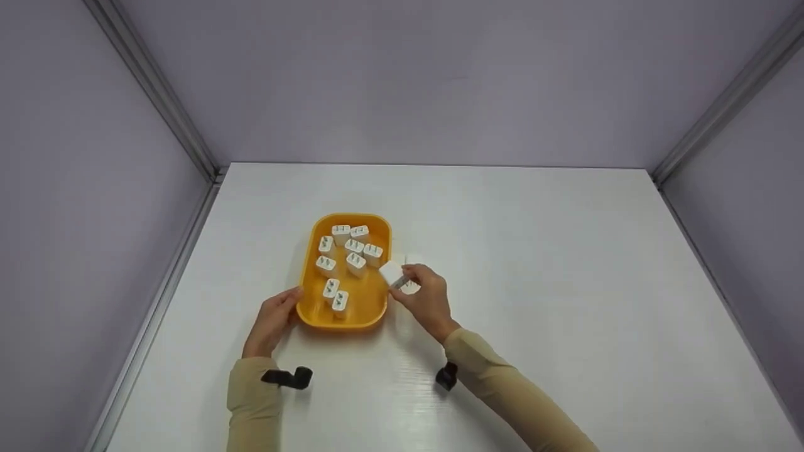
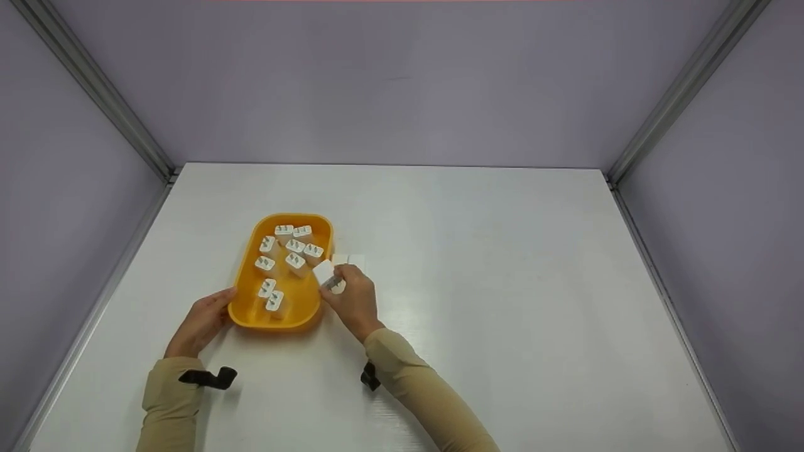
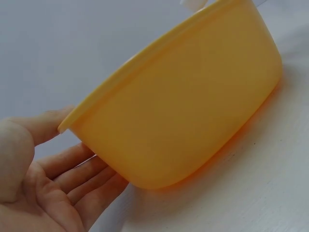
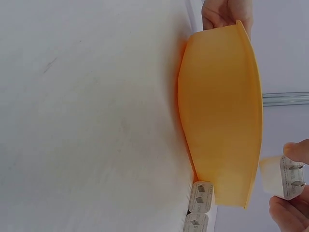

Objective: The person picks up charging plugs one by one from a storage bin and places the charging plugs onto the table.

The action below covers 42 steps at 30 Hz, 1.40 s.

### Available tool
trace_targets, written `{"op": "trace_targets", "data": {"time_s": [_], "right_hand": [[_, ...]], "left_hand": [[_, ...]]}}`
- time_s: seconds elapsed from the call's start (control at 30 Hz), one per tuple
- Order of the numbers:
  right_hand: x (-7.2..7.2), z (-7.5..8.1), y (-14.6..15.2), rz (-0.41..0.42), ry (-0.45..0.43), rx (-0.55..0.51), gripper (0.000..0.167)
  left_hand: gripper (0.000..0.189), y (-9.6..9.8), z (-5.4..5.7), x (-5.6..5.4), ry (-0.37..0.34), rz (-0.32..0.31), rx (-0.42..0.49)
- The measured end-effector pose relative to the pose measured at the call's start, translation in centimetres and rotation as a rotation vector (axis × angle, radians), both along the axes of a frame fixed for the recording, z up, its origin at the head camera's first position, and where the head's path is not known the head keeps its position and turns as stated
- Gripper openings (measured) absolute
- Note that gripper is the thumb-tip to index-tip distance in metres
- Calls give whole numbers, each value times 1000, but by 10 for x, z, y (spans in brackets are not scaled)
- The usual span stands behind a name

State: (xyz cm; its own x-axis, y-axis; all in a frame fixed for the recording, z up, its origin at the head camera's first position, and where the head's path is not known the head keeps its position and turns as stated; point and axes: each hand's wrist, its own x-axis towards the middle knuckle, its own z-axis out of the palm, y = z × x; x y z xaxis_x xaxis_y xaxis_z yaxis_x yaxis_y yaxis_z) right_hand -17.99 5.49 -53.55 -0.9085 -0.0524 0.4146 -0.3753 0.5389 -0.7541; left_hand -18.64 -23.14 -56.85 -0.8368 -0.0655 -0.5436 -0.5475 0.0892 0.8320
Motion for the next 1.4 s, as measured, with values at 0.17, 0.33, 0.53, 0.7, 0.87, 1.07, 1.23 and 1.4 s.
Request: {"op": "trace_targets", "data": {"time_s": [0.17,0.33,0.53,0.7,0.87,1.07,1.23,1.4], "right_hand": [[-1,-1,5,-22,-8,-24,28],[-3,-3,10,-45,-18,-44,28],[-5,-9,14,-78,-13,-34,30],[-8,-13,18,-103,-15,-38,27],[-12,-18,22,-130,-12,-44,29],[-15,-25,30,-155,-38,-49,27],[-19,-30,36,-184,-103,-78,23],[-22,-33,41,-220,-152,-111,22]], "left_hand": [[65,0,0,0,-29,-4,-5],[65,-1,0,0,-42,-5,-15],[63,-2,1,1,-37,-21,-32],[66,-2,1,2,-27,-24,-22],[65,-3,-1,2,20,-27,8],[63,-3,-2,1,10,-21,-6],[63,-3,-2,1,-2,-27,-29],[63,-3,-2,1,14,-31,-28]]}}
